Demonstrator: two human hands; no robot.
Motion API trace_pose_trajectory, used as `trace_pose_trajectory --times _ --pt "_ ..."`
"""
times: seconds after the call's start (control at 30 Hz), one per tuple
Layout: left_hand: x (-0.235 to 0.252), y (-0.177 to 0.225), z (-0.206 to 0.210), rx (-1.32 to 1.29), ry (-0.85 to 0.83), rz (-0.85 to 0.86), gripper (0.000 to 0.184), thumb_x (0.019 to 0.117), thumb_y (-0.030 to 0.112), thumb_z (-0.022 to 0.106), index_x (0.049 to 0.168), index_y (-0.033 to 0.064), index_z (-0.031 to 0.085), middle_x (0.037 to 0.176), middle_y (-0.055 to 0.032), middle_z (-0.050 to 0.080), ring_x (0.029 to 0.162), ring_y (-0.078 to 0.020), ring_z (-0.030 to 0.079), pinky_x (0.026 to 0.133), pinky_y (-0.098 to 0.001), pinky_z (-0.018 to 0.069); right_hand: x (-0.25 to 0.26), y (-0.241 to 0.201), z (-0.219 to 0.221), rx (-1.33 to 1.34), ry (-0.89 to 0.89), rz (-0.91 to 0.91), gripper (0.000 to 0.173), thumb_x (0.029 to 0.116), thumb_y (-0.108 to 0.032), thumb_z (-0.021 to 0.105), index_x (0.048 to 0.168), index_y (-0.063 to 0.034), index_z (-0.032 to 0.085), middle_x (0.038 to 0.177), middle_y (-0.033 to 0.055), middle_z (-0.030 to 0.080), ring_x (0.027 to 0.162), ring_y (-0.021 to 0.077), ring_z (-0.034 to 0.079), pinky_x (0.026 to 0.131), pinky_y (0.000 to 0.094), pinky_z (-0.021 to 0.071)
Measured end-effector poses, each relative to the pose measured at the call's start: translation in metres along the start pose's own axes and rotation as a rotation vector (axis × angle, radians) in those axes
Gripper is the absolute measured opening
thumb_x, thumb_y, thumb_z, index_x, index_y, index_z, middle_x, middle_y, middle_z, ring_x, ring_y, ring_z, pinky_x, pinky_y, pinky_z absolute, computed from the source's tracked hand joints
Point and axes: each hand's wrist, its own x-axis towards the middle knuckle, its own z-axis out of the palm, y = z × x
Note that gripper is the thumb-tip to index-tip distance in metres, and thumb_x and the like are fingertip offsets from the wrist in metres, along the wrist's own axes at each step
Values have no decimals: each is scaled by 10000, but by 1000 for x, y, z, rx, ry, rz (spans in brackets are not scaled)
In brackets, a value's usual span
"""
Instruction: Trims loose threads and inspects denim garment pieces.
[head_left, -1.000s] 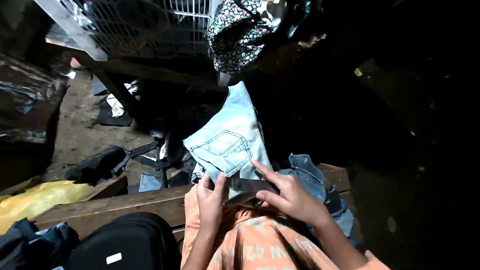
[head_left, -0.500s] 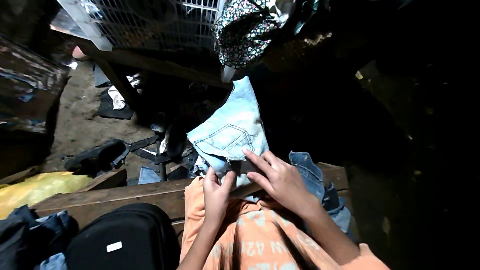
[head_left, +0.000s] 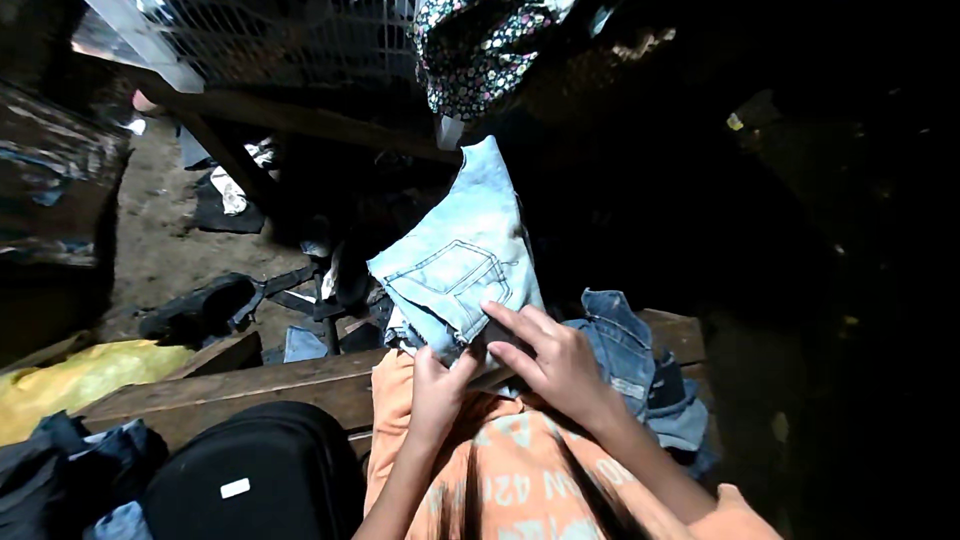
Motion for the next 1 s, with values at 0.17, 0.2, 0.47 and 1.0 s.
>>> trace_pose_trajectory --times 0.17,0.2,0.47,1.0 --pt "0 -3 0 126 -32 69 136 828 -66 614 916 27 658 821 100 712 799 58 677 771 -166 577 -8 8 10 189 49 48 406 1020 -436 535 1272 -195 743 784 42 621 597 107 559 517 265 465" --pt "0 -4 -1 133 -40 71 109 850 -52 628 928 13 667 830 89 718 806 51 682 783 -171 581 -8 10 7 341 -10 94 394 1024 -399 549 1272 -159 739 844 28 661 682 64 589 610 235 499" --pt "3 3 9 79 82 -12 269 776 -102 653 1024 -13 599 879 95 707 853 51 678 809 -176 579 0 15 -11 373 -228 126 432 1024 -445 528 1345 -209 695 900 39 678 751 111 619 665 318 524" --pt "4 -4 11 34 66 54 213 810 -111 645 954 44 666 849 84 739 826 7 707 808 -208 601 -10 11 6 225 2 81 403 1032 -436 511 1285 -217 737 778 38 618 613 120 565 537 287 468"
